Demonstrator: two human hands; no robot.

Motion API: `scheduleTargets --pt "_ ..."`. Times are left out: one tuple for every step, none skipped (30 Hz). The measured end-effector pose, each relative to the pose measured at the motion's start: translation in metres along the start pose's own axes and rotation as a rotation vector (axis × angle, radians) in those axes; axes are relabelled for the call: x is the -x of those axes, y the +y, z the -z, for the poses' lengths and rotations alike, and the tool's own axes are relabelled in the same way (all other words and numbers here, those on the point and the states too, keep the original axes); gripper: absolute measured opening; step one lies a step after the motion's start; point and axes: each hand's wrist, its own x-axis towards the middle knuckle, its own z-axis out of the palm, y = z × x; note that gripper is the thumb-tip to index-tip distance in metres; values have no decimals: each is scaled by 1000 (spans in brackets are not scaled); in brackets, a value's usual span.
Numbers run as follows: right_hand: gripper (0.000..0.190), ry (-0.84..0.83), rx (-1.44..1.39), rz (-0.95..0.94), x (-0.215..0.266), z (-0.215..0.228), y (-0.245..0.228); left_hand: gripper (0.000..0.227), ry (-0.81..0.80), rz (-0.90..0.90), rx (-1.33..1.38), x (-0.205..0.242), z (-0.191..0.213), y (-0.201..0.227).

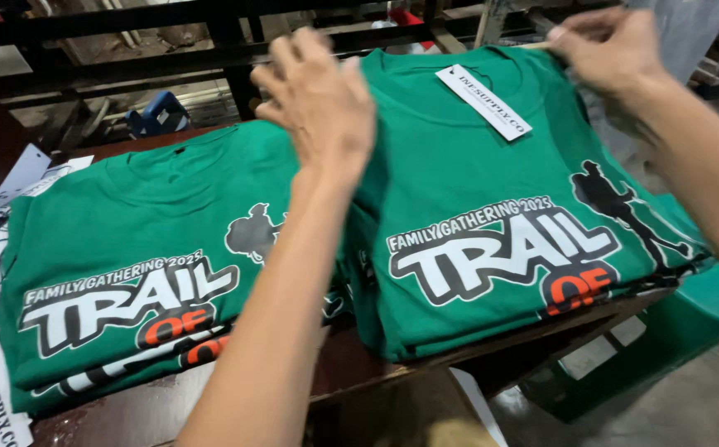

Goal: The person attaches a white tag to the collar of a green t-shirt using a black plastic fastener. They then fold the shirt and place it on a stack of identical shirts, repeating the process for multiple shirts.

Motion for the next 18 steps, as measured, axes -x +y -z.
scheduleTargets --pt "21 -6 -3 2 7 1 -9 41 2 3 -6 10 7 12" --pt "12 -50 -29 81 14 4 -16 46 -48 -94 27 21 13 26" --pt "8 -95 -54 160 22 8 -22 53 -98 -190 60 33 18 40" --pt "8 -93 -54 157 41 11 -48 53 -101 -193 61 43 28 53" --pt "9 -206 78 94 61 15 -75 60 -201 -177 141 53 38 66" --pt "20 -322 213 29 81 18 -100 68 -303 -157 220 65 48 79" --pt "20 -323 215 25 83 14 -101 68 -307 -156 222 69 41 80" --pt "19 -326 226 42 83 10 -104 72 -310 -199 145 73 34 81" --pt "18 -330 238 60 84 7 -106 75 -312 -242 68 76 28 83" --pt "18 -327 237 60 81 4 -102 75 -310 -244 69 76 29 83" --pt "20 -298 277 106 78 1 -97 67 -346 -238 71 76 29 84" --pt "23 -274 316 152 75 -3 -93 59 -382 -229 71 76 31 82" --pt "23 -276 314 152 78 -3 -96 59 -382 -228 68 76 32 83" --pt "20 -304 317 138 79 -3 -100 54 -369 -221 67 76 34 82" --pt "18 -332 320 123 81 -3 -104 50 -357 -214 65 75 36 82" --pt "18 -331 320 123 86 0 -111 50 -357 -215 65 74 38 80" --pt "19 -371 296 68 90 4 -119 59 -373 -211 87 73 40 79" --pt "20 -412 274 13 94 8 -126 68 -391 -207 110 72 41 77"
